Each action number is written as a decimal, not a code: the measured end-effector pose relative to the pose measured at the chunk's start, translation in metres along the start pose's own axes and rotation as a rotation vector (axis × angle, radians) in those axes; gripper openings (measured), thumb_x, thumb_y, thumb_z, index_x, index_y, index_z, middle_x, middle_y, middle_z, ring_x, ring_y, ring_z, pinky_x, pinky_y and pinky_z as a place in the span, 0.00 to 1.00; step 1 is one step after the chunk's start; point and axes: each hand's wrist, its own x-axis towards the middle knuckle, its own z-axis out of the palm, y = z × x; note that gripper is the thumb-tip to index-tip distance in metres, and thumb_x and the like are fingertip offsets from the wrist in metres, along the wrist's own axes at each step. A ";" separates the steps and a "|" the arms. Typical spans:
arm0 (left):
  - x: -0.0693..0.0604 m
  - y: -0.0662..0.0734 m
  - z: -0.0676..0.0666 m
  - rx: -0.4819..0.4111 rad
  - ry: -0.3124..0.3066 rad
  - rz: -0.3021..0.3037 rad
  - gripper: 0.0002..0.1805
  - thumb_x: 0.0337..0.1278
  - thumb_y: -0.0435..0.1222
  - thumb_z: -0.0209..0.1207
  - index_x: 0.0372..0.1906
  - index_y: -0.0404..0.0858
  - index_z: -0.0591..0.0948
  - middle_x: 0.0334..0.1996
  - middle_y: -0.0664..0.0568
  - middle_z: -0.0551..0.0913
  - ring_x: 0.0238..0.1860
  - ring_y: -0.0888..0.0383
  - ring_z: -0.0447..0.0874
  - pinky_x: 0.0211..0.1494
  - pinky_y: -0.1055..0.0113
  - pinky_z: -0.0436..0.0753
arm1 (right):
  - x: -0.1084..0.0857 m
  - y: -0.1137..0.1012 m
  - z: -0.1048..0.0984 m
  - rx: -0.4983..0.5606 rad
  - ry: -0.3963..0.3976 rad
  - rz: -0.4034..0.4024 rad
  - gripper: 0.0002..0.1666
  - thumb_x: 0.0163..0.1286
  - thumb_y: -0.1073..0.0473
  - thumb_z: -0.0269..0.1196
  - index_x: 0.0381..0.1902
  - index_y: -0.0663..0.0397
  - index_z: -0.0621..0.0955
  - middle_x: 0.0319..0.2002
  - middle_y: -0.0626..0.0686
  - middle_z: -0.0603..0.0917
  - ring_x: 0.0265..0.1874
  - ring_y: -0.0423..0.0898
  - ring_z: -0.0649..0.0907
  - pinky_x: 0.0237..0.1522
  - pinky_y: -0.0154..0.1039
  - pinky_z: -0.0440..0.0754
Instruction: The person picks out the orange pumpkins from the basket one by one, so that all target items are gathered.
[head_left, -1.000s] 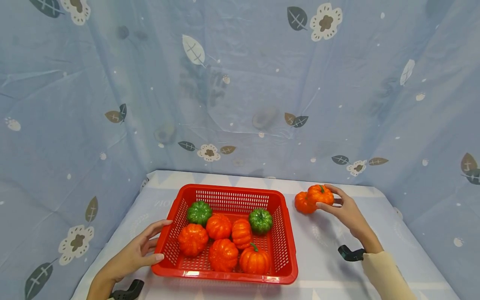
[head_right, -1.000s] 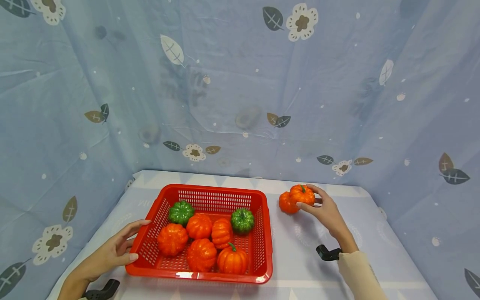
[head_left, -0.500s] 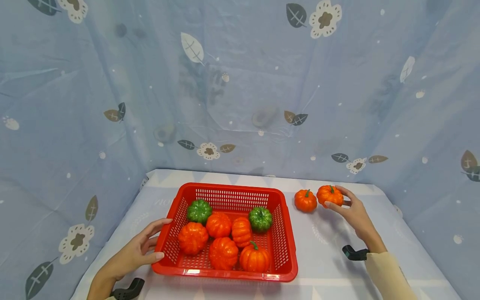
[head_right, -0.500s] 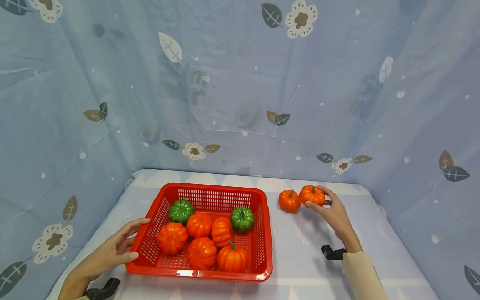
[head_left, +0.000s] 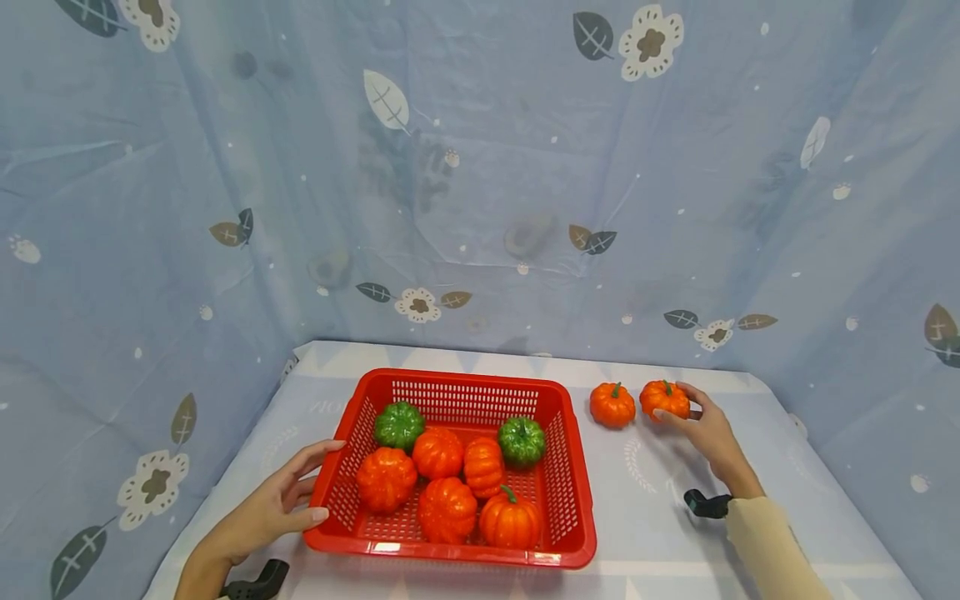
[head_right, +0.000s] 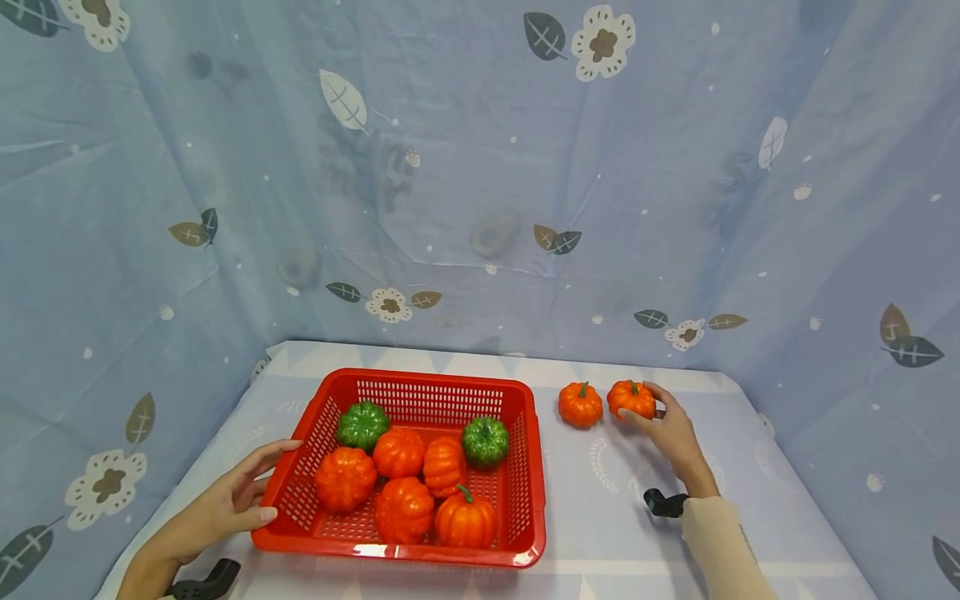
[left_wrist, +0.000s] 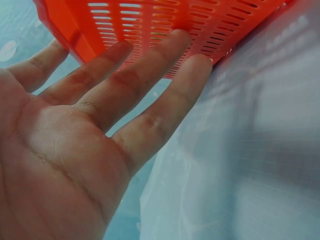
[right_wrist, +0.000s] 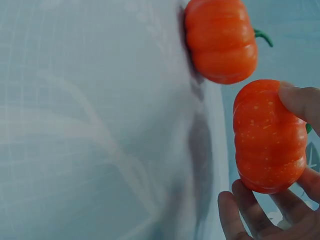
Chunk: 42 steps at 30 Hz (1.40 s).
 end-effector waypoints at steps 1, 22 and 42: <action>0.000 0.000 0.000 0.000 0.001 -0.002 0.43 0.66 0.31 0.64 0.80 0.47 0.56 0.78 0.33 0.50 0.67 0.31 0.70 0.54 0.54 0.87 | 0.001 0.002 0.000 0.000 -0.003 0.005 0.60 0.68 0.36 0.69 0.83 0.53 0.51 0.79 0.70 0.50 0.70 0.73 0.62 0.66 0.69 0.69; 0.000 -0.001 0.000 0.006 0.012 0.001 0.42 0.66 0.32 0.63 0.80 0.46 0.56 0.78 0.32 0.51 0.68 0.29 0.68 0.54 0.53 0.87 | 0.006 0.011 0.002 -0.018 -0.046 0.052 0.59 0.70 0.40 0.68 0.83 0.55 0.49 0.79 0.72 0.48 0.72 0.74 0.60 0.70 0.71 0.60; 0.000 0.000 0.002 0.013 0.018 -0.022 0.44 0.65 0.35 0.65 0.80 0.43 0.55 0.78 0.31 0.50 0.68 0.29 0.69 0.53 0.53 0.87 | -0.017 -0.077 0.003 -0.036 0.075 -0.230 0.49 0.72 0.42 0.67 0.80 0.55 0.59 0.75 0.67 0.62 0.68 0.71 0.66 0.65 0.70 0.70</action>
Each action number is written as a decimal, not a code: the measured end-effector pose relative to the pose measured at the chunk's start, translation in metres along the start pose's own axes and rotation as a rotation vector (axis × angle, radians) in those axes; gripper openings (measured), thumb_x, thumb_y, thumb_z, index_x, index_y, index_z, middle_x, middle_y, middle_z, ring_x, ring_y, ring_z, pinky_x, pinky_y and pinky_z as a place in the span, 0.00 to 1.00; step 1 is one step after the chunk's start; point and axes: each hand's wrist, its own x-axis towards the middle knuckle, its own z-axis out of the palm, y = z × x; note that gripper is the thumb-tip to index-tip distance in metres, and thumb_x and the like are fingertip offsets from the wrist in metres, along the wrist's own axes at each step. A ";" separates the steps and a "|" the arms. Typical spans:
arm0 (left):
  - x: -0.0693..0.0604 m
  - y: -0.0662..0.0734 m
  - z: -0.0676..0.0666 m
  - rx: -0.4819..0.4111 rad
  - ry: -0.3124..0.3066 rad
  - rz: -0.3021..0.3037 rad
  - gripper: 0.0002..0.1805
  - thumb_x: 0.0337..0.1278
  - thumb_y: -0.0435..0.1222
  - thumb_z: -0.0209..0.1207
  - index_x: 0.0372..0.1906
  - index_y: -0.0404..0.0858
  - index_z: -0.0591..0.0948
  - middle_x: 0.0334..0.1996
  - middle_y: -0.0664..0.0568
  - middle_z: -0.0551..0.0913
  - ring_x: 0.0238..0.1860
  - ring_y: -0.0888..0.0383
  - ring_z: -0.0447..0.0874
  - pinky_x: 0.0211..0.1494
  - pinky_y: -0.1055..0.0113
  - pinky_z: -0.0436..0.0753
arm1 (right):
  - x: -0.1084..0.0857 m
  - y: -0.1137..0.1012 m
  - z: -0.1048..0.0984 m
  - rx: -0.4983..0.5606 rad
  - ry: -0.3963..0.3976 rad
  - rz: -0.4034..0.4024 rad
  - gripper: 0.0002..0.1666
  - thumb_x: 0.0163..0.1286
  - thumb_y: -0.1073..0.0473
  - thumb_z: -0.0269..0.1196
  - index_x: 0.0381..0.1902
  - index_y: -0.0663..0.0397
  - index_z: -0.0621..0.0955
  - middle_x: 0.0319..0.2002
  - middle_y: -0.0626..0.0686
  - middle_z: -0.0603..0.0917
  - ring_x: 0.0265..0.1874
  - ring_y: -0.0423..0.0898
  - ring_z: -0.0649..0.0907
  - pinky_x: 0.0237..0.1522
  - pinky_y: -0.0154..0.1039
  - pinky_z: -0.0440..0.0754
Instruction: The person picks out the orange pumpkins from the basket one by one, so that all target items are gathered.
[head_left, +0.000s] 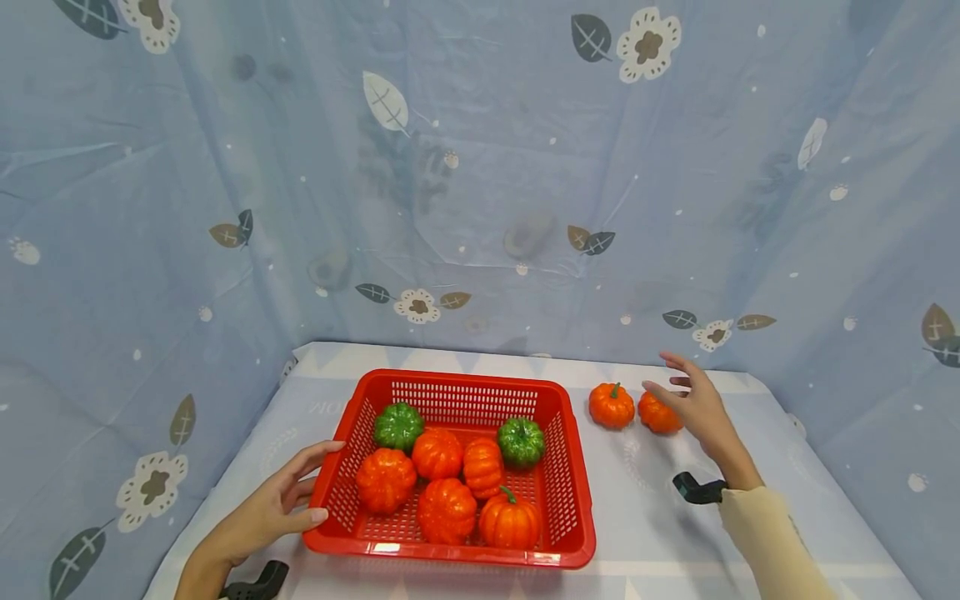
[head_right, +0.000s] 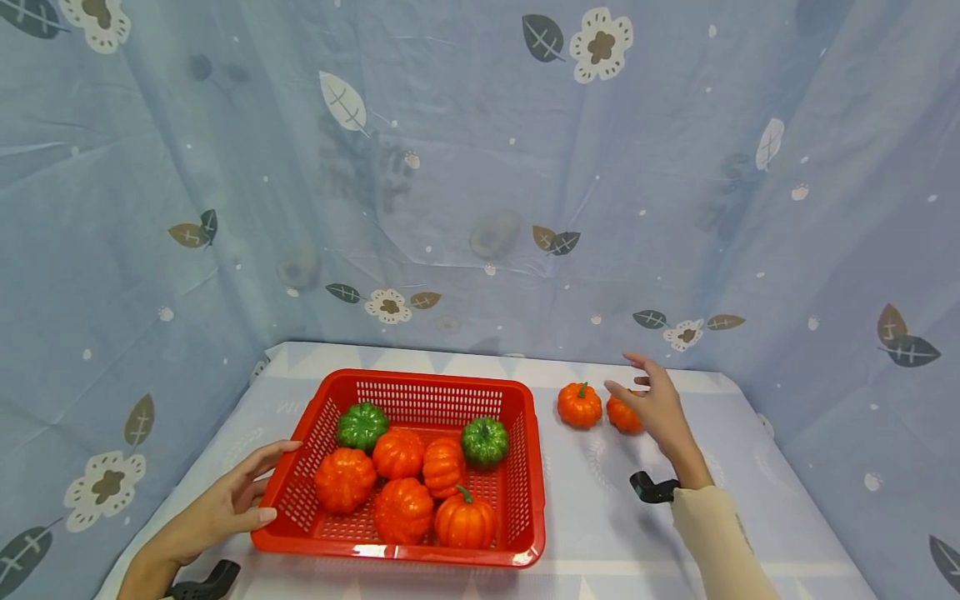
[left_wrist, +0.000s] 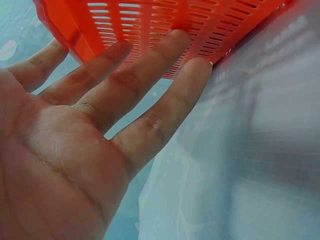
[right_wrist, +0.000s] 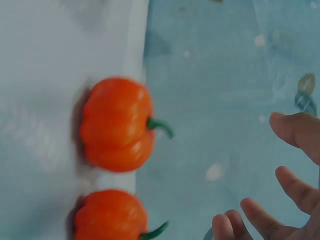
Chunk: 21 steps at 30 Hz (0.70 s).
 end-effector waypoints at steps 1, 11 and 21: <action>0.000 0.000 0.000 0.001 0.000 -0.002 0.44 0.65 0.35 0.65 0.80 0.44 0.55 0.78 0.31 0.50 0.67 0.29 0.69 0.53 0.52 0.87 | 0.000 -0.006 0.002 0.001 -0.007 -0.019 0.48 0.72 0.42 0.67 0.80 0.55 0.60 0.75 0.66 0.62 0.68 0.71 0.66 0.65 0.70 0.70; 0.000 -0.001 -0.001 0.000 0.003 -0.007 0.43 0.65 0.35 0.65 0.80 0.46 0.56 0.78 0.32 0.51 0.68 0.30 0.69 0.53 0.53 0.87 | 0.002 -0.063 0.037 -0.002 -0.091 -0.177 0.46 0.69 0.45 0.70 0.78 0.51 0.65 0.74 0.61 0.65 0.66 0.63 0.71 0.64 0.65 0.73; 0.002 0.000 0.000 0.004 0.004 0.015 0.44 0.65 0.34 0.65 0.80 0.46 0.56 0.77 0.32 0.52 0.67 0.30 0.70 0.52 0.53 0.87 | 0.008 -0.106 0.077 0.054 -0.239 -0.349 0.40 0.68 0.48 0.72 0.74 0.45 0.70 0.69 0.56 0.72 0.61 0.57 0.76 0.62 0.60 0.76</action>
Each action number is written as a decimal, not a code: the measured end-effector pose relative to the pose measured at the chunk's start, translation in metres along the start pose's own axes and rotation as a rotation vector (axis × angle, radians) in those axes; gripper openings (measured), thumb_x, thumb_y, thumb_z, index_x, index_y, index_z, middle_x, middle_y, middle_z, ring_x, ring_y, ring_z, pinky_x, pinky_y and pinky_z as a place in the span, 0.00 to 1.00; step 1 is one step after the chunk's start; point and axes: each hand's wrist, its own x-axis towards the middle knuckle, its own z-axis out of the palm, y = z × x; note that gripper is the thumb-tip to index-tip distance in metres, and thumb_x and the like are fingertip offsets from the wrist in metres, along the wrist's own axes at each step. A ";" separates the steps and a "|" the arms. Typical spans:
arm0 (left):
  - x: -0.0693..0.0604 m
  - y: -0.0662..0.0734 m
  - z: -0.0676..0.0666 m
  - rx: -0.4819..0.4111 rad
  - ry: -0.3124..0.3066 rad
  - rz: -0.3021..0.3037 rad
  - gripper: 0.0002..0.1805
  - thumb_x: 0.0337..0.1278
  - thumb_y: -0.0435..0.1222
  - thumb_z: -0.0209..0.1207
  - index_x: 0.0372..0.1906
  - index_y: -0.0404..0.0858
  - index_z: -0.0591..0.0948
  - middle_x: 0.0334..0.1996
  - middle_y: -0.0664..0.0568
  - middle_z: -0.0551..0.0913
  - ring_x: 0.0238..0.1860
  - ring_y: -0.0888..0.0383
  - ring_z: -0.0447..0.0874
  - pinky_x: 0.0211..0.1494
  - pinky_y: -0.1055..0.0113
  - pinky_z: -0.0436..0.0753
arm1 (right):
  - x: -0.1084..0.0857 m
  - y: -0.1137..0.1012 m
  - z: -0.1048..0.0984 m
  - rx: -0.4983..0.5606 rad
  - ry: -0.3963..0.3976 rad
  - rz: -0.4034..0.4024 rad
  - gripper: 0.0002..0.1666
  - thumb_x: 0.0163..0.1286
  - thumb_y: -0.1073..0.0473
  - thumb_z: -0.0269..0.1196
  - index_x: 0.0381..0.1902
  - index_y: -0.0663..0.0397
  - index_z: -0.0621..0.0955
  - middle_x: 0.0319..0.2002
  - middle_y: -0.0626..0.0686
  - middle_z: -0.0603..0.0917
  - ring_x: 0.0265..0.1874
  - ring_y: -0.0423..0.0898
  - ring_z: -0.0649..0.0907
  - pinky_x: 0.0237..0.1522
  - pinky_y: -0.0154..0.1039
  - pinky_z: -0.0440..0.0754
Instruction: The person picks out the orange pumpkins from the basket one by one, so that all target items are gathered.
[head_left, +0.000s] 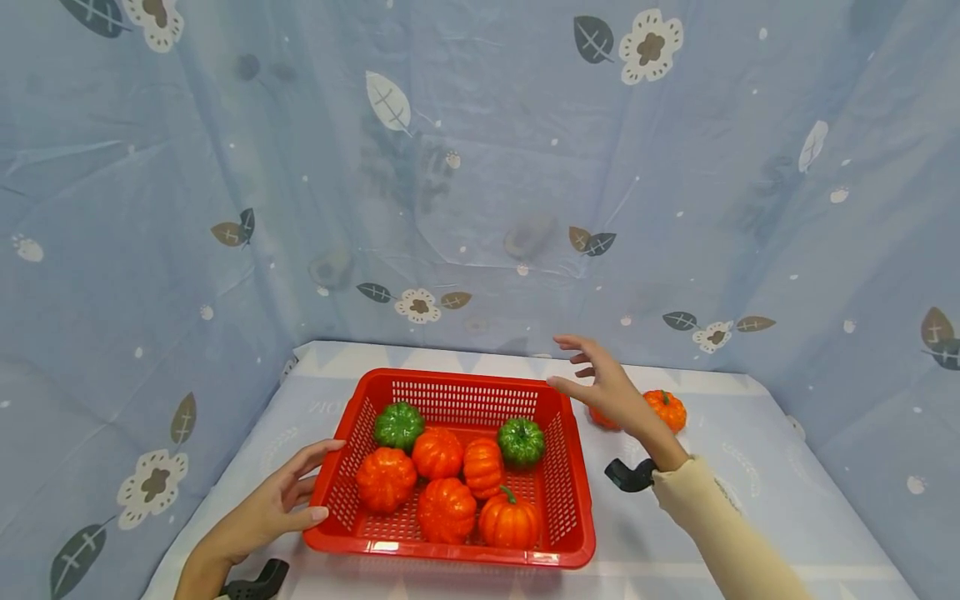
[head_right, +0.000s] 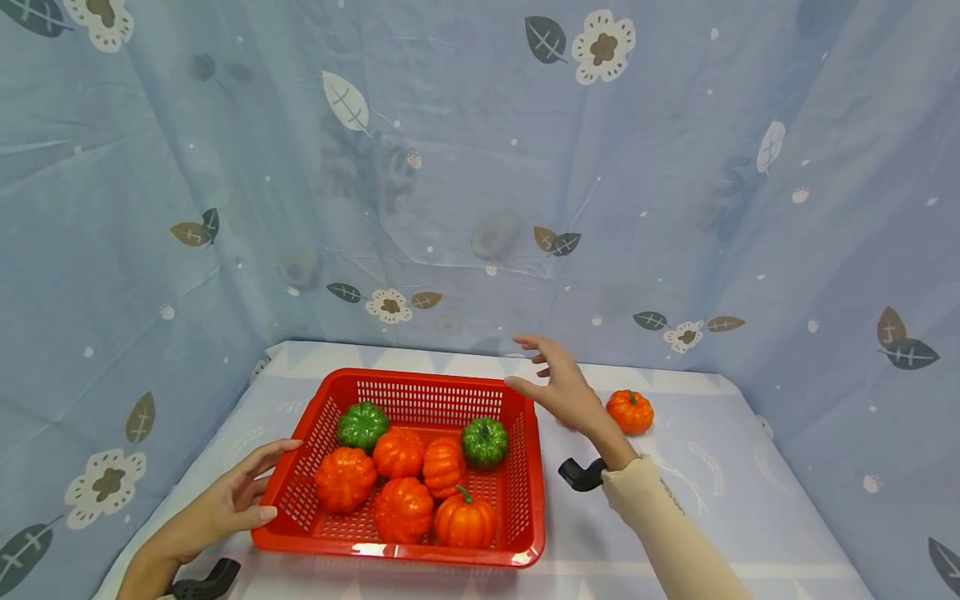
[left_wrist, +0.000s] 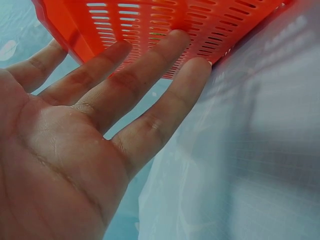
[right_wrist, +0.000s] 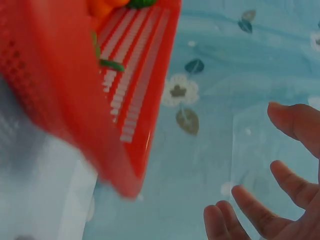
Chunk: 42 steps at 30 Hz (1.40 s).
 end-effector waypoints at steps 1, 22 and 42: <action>0.000 0.000 0.000 -0.006 0.000 0.001 0.43 0.65 0.33 0.65 0.80 0.47 0.57 0.77 0.33 0.52 0.67 0.31 0.70 0.52 0.53 0.87 | 0.003 -0.002 0.004 -0.002 -0.016 -0.016 0.40 0.68 0.49 0.72 0.74 0.45 0.70 0.68 0.56 0.73 0.61 0.57 0.76 0.62 0.61 0.76; 0.000 -0.001 -0.001 -0.021 -0.010 0.010 0.43 0.64 0.33 0.65 0.80 0.47 0.57 0.77 0.33 0.53 0.68 0.30 0.69 0.52 0.53 0.87 | 0.022 -0.028 0.083 -0.024 -0.336 -0.130 0.43 0.66 0.44 0.73 0.74 0.48 0.70 0.65 0.56 0.77 0.62 0.56 0.76 0.63 0.58 0.77; -0.001 -0.004 -0.002 -0.034 -0.016 0.027 0.43 0.65 0.32 0.64 0.80 0.47 0.57 0.78 0.33 0.52 0.67 0.31 0.69 0.53 0.53 0.87 | 0.018 -0.029 0.116 -0.311 -0.594 -0.098 0.42 0.63 0.40 0.74 0.68 0.56 0.77 0.62 0.53 0.81 0.63 0.50 0.77 0.68 0.50 0.73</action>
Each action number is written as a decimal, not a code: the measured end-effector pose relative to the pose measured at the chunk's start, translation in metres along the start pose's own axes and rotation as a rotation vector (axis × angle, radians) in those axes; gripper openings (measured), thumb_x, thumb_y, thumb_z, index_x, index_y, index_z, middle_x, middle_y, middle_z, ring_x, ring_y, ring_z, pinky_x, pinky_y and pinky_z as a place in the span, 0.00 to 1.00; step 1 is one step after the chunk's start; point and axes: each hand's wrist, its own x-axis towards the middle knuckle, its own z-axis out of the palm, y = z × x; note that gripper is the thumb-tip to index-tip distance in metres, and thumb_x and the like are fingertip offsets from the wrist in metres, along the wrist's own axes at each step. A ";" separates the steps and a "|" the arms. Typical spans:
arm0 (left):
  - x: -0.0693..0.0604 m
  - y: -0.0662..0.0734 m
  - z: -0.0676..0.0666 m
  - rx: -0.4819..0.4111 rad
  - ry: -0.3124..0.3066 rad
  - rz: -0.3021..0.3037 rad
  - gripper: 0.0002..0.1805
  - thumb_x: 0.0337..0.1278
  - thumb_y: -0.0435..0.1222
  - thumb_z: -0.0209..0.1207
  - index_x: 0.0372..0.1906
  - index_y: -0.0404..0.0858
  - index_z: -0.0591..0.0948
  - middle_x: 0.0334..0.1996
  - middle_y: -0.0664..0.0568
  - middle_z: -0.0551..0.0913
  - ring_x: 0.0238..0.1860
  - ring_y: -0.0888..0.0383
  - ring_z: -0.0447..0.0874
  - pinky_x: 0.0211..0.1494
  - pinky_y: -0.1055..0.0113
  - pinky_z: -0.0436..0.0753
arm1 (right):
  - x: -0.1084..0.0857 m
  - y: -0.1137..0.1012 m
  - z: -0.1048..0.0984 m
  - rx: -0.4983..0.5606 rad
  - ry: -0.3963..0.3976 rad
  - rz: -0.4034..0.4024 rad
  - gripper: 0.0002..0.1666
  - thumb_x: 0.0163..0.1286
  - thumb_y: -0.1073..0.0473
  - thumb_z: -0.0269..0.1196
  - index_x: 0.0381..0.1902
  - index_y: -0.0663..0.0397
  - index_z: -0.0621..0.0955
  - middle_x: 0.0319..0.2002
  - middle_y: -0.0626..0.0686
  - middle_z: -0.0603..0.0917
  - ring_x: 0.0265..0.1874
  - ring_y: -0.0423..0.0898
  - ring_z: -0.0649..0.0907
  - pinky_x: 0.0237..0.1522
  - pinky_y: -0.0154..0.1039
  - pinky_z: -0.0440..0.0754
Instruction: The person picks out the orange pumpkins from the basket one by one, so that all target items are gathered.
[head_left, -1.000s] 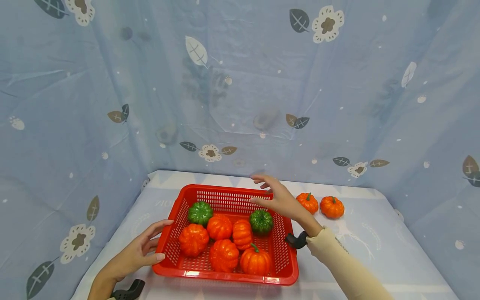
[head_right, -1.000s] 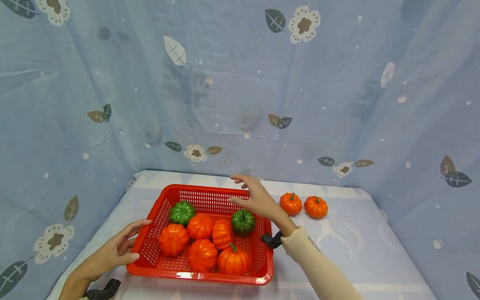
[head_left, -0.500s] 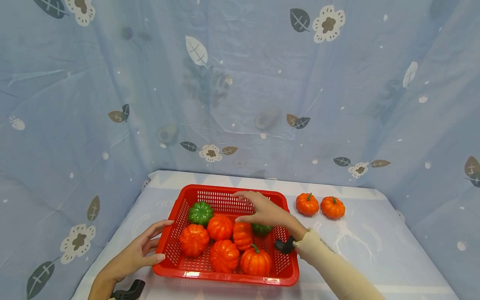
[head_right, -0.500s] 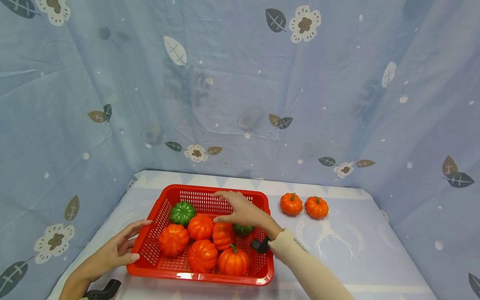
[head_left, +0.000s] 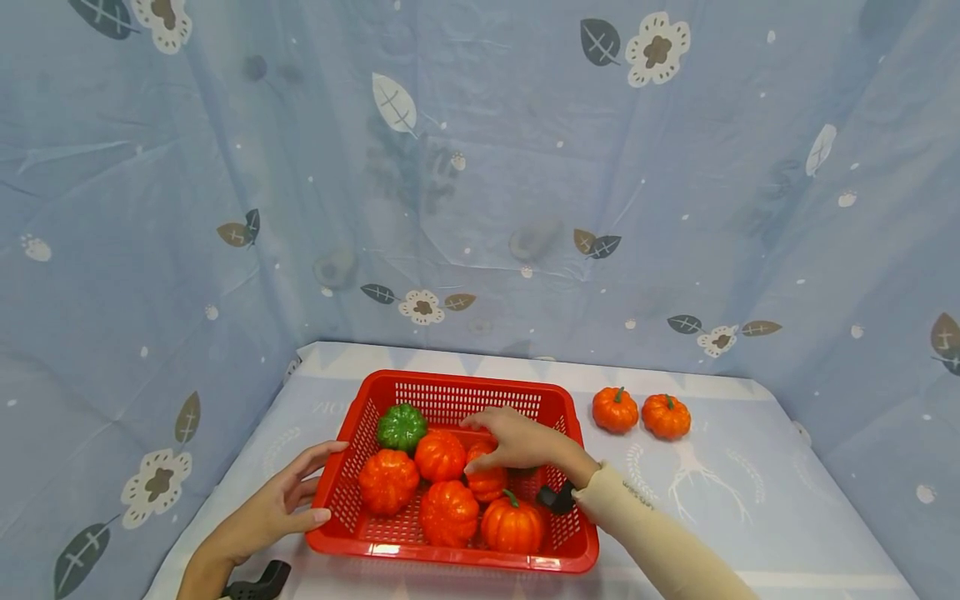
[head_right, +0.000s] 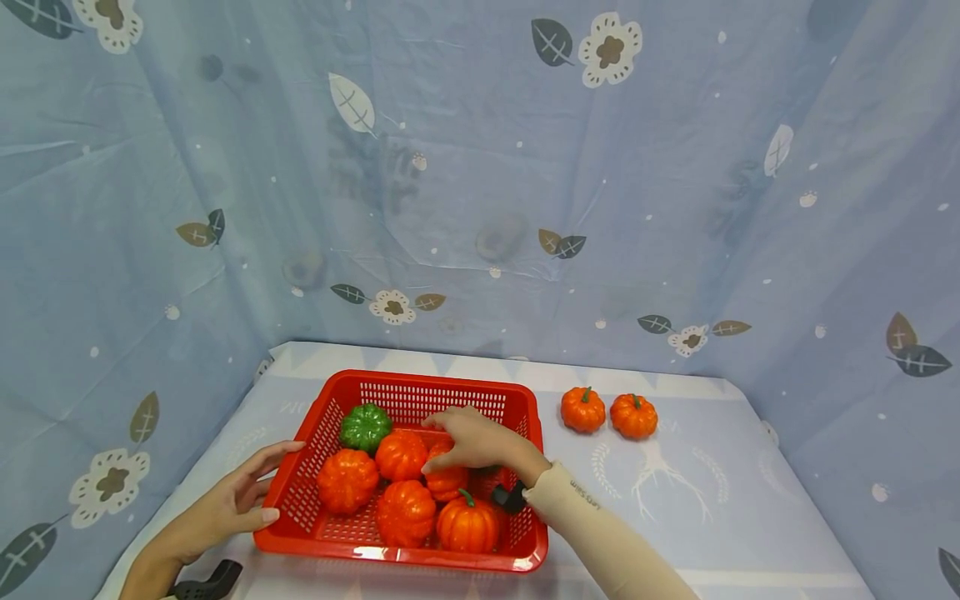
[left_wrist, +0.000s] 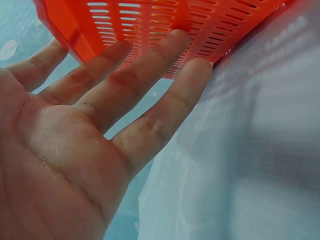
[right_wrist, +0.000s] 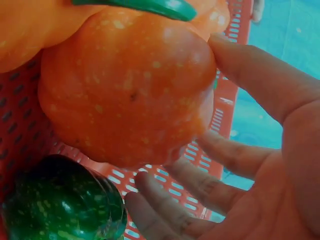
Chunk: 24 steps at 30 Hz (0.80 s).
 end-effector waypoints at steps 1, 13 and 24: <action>0.000 0.000 0.000 -0.001 0.000 -0.002 0.43 0.65 0.32 0.64 0.80 0.47 0.57 0.78 0.33 0.52 0.68 0.31 0.69 0.53 0.53 0.87 | 0.000 -0.001 0.000 -0.021 -0.014 0.010 0.43 0.63 0.38 0.73 0.68 0.55 0.77 0.62 0.52 0.82 0.63 0.50 0.77 0.68 0.50 0.73; 0.000 0.001 0.002 0.016 0.009 -0.010 0.43 0.64 0.33 0.65 0.80 0.47 0.58 0.77 0.33 0.53 0.68 0.30 0.69 0.53 0.53 0.87 | -0.004 0.000 -0.002 -0.050 -0.081 0.027 0.37 0.54 0.34 0.78 0.57 0.48 0.84 0.49 0.39 0.85 0.48 0.38 0.80 0.57 0.38 0.79; 0.001 0.000 0.001 0.026 0.005 -0.006 0.43 0.65 0.34 0.64 0.80 0.47 0.57 0.77 0.33 0.54 0.67 0.31 0.70 0.52 0.53 0.88 | -0.016 0.005 -0.022 0.051 0.029 0.008 0.33 0.51 0.35 0.80 0.50 0.41 0.83 0.45 0.37 0.81 0.46 0.40 0.78 0.53 0.40 0.79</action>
